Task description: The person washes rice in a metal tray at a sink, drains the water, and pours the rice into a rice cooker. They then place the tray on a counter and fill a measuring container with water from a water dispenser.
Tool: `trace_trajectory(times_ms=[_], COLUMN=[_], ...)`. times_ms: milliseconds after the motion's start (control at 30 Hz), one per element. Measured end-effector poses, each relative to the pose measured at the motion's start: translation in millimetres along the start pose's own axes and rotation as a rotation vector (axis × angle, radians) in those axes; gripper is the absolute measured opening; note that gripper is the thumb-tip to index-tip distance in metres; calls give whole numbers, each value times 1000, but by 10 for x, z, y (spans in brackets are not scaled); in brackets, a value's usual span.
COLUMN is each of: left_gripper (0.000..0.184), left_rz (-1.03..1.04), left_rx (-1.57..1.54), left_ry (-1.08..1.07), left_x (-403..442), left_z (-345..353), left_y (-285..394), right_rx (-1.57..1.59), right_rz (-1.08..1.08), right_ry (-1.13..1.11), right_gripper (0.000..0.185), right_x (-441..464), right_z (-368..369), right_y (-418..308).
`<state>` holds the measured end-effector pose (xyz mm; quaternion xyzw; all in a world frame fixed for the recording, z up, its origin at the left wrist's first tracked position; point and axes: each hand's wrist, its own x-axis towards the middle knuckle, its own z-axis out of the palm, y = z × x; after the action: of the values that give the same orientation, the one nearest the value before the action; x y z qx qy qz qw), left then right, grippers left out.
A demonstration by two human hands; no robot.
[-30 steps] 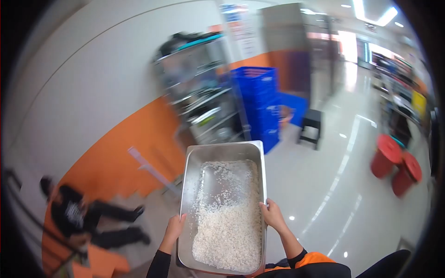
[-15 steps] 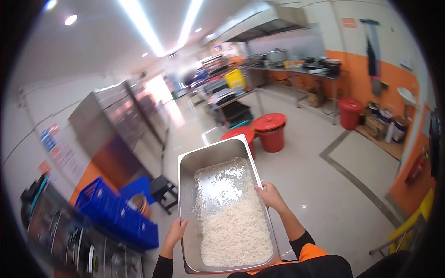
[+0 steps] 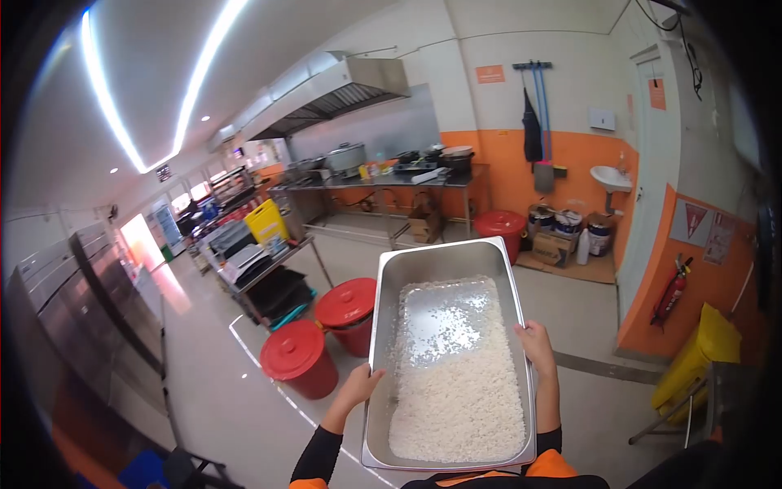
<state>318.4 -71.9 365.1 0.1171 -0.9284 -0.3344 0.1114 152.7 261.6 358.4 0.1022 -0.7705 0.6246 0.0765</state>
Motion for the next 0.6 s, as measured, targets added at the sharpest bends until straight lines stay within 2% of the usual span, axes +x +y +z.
trace_trajectory(times_ms=[67, 100, 167, 300, 333, 367, 467, 600], left_gripper=[39, 40, 40, 42, 42, 41, 39, 39], left_rz=[71, 10, 66, 102, 93, -5, -56, 80], left_rx=[-44, -99, -85, -135, -166, -117, -152, -191], left_ry=[-3, -67, -74, -14, -8, -55, -42, 38], left_x=[463, 697, 1414, 2479, 2689, 2998, 3911, 4948], left_z=[152, 82, 319, 199, 207, 150, 12, -124], left_y=[-191, 48, -332, -305, -352, -412, -666, -1036], right_rx=[-45, -19, -40, 37, 24, 7, -9, 38], right_rz=[19, -1, 47, 106, 91, 78, 30, 4], right_ry=[73, 94, 103, 27, 37, 46, 28, -14], right_gripper=[27, 25, 23, 20, 21, 21, 22, 23], right_x=[180, 467, 1046, 2083, 2368, 2694, 3664, 4673], right_z=[-5, 57, 233, 652, 802, 975, 1487, 2149], right_y=[-21, 105, 311, 179, 177, 172, 369, 512])
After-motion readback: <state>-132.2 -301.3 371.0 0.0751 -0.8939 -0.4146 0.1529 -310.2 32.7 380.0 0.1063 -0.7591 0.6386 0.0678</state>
